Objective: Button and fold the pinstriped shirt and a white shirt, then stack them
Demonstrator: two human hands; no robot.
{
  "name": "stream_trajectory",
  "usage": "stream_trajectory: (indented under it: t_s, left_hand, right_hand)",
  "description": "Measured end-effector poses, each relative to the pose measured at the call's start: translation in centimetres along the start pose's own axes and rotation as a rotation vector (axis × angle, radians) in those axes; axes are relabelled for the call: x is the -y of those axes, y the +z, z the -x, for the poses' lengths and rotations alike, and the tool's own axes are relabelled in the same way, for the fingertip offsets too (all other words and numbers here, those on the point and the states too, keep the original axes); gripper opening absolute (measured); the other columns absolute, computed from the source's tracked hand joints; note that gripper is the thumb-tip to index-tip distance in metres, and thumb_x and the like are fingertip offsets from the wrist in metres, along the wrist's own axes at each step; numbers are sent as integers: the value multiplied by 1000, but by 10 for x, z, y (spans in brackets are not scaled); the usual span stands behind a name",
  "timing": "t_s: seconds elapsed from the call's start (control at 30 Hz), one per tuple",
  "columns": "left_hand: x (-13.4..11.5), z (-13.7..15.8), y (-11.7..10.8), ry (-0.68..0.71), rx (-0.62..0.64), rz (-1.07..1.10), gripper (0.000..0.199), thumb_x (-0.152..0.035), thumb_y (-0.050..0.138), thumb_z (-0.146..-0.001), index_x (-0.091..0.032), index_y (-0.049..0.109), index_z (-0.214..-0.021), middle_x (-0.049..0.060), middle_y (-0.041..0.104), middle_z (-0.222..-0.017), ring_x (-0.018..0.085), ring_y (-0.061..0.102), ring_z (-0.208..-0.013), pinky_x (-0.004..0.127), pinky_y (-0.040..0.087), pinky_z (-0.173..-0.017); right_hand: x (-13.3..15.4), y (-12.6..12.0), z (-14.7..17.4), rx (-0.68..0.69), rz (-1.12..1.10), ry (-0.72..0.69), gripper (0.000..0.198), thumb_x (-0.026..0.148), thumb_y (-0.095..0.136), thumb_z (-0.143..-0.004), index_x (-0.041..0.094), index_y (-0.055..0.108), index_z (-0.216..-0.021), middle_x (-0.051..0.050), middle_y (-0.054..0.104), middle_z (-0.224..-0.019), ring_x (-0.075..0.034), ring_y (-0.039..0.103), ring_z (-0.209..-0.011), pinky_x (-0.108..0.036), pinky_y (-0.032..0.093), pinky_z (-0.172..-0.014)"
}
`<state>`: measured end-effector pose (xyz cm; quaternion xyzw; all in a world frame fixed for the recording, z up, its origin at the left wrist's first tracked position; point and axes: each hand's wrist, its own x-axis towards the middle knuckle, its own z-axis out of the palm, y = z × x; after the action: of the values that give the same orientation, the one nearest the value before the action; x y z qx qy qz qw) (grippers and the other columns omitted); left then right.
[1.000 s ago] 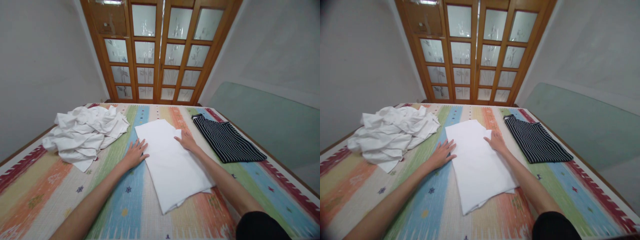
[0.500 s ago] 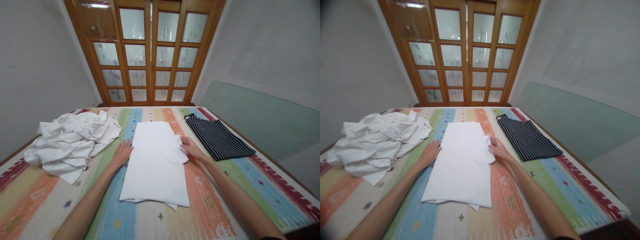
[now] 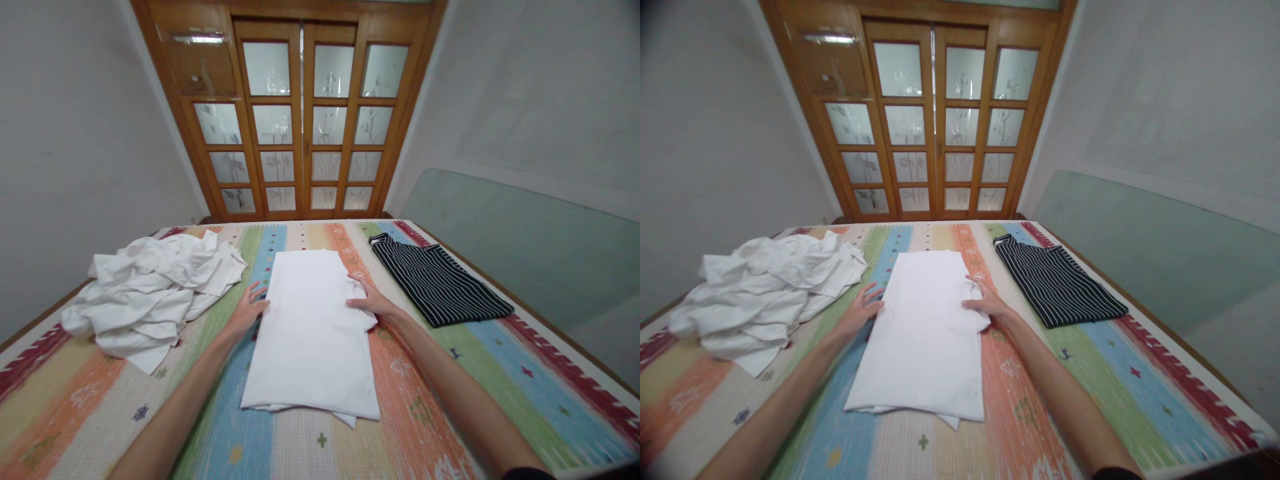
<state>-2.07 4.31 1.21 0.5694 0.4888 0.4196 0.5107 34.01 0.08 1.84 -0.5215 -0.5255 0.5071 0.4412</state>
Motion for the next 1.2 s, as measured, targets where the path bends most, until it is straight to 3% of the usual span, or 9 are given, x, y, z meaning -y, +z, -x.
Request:
stream_trajectory:
  t_s: [0.1,0.2,0.3,0.4,0.5,0.63,0.73,0.97,1.2]
  left_hand:
    - [-14,-1,0,-146,-15,80,80,-28,75,-73,-24,33,-142,16,59,-130,19,68,-94,29,54,-75]
    - [-25,-5,0,-230,115,88,89,-34,79,-70,-22,31,-144,8,71,-99,17,68,-74,27,52,-64]
    - [-28,-11,2,-191,220,66,91,-38,82,-63,-18,39,-141,2,71,-79,17,66,-66,27,50,-61]
    - [-28,-15,2,-95,223,-51,70,-43,85,-55,-14,64,-115,0,67,-69,17,63,-63,27,48,-58]
    - [-30,-17,0,-36,195,-83,60,-49,84,-53,-13,70,-99,2,67,-70,17,62,-66,28,47,-60]
    - [-37,-14,-5,13,215,-50,68,-51,84,-52,-11,69,-105,7,70,-82,19,65,-74,29,49,-67]
    - [-44,-10,-7,82,191,-139,62,-47,83,-53,-11,70,-102,8,71,-84,21,66,-77,31,51,-71]
    - [-53,-2,-2,270,-22,-424,41,-40,73,-61,-15,73,-93,5,72,-80,20,63,-71,31,52,-72]
    - [-62,11,2,303,-28,-540,36,-32,72,-61,-16,74,-93,2,68,-72,18,62,-65,27,51,-65]
  right_hand:
    - [4,2,-6,-20,37,-14,85,32,84,-50,21,55,-129,-7,66,-115,-25,64,-99,-35,54,-81]
    - [5,4,-10,-9,9,49,67,34,85,-50,20,66,-113,-5,70,-102,-22,67,-87,-34,55,-76]
    - [4,6,-8,5,-69,121,54,33,86,-50,19,71,-101,-4,72,-91,-20,68,-73,-32,55,-67]
    - [5,4,-5,-13,-78,119,50,31,88,-48,19,73,-94,-4,72,-87,-19,68,-70,-31,55,-64]
    - [8,-4,-2,-17,-28,83,50,32,88,-47,17,74,-92,-5,73,-90,-19,69,-72,-31,55,-65]
    - [18,-17,2,-18,76,10,55,32,88,-47,16,75,-97,-5,72,-96,-19,69,-79,-29,55,-69]
    - [26,-20,5,-23,155,-28,56,30,88,-46,16,76,-99,-6,73,-98,-22,69,-84,-29,55,-72]
    - [36,-17,8,-190,400,-174,45,31,83,-53,16,78,-95,-7,75,-90,-28,69,-88,-34,53,-75]
    - [28,-16,7,-360,605,-276,29,32,79,-62,21,77,-88,-8,69,-91,-24,63,-84,-40,51,-84]
